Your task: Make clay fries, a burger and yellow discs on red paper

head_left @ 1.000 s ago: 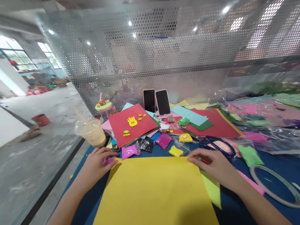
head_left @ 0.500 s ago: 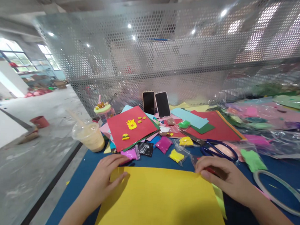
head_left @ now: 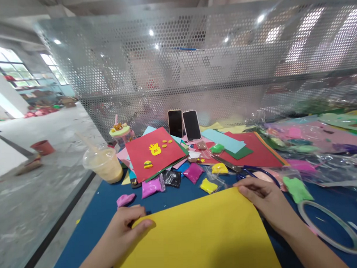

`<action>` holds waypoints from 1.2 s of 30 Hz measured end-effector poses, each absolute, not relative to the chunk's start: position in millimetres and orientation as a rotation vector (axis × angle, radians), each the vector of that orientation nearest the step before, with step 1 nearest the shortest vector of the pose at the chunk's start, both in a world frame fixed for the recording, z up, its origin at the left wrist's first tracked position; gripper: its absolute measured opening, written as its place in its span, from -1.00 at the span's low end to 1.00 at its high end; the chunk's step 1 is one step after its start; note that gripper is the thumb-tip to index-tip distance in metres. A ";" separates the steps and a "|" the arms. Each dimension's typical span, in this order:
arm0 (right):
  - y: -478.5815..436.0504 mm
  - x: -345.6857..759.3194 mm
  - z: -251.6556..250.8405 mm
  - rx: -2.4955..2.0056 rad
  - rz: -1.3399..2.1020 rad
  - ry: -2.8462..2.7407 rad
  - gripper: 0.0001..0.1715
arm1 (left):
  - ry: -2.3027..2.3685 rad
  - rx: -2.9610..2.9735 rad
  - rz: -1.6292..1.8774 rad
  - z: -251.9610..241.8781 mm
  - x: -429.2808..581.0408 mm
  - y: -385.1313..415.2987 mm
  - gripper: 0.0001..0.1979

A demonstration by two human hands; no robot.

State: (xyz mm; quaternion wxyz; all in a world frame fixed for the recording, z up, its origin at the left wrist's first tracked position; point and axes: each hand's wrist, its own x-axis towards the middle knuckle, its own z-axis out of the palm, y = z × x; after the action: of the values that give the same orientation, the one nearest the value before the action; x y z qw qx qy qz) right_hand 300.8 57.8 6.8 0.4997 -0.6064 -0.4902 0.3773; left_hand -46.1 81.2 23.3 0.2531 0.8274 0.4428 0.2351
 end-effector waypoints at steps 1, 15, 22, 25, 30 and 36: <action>58.3 299.5 5.7 -1.460 0.936 -1.167 -0.57 | 1.197 2.199 0.631 23.3 -46.0 80.3 -0.46; 63.7 295.1 -8.7 -1.400 1.112 -1.268 -0.48 | 1.407 2.018 0.655 22.2 -48.4 92.0 -0.54; 64.3 293.0 -9.7 -1.427 0.960 -1.313 -0.51 | 1.373 1.969 0.574 23.4 -34.4 82.6 -0.51; 66.1 293.4 -9.1 -1.472 0.839 -1.351 -0.49 | 1.357 1.959 0.558 20.9 -31.1 83.2 -0.50; 65.8 291.2 -11.6 -1.485 0.841 -1.337 -0.48 | 1.627 2.201 0.713 35.7 -62.9 91.8 -0.54; 66.7 281.9 -14.2 -1.452 0.868 -1.306 -0.48 | 2.038 2.509 1.386 50.7 -53.6 75.1 -0.54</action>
State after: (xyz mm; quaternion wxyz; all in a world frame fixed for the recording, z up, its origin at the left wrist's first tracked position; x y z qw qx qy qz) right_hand 281.9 66.7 -14.2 0.4815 -0.5956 -0.5356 0.3559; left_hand -53.6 75.1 50.7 -0.1866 0.7008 0.5694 0.3871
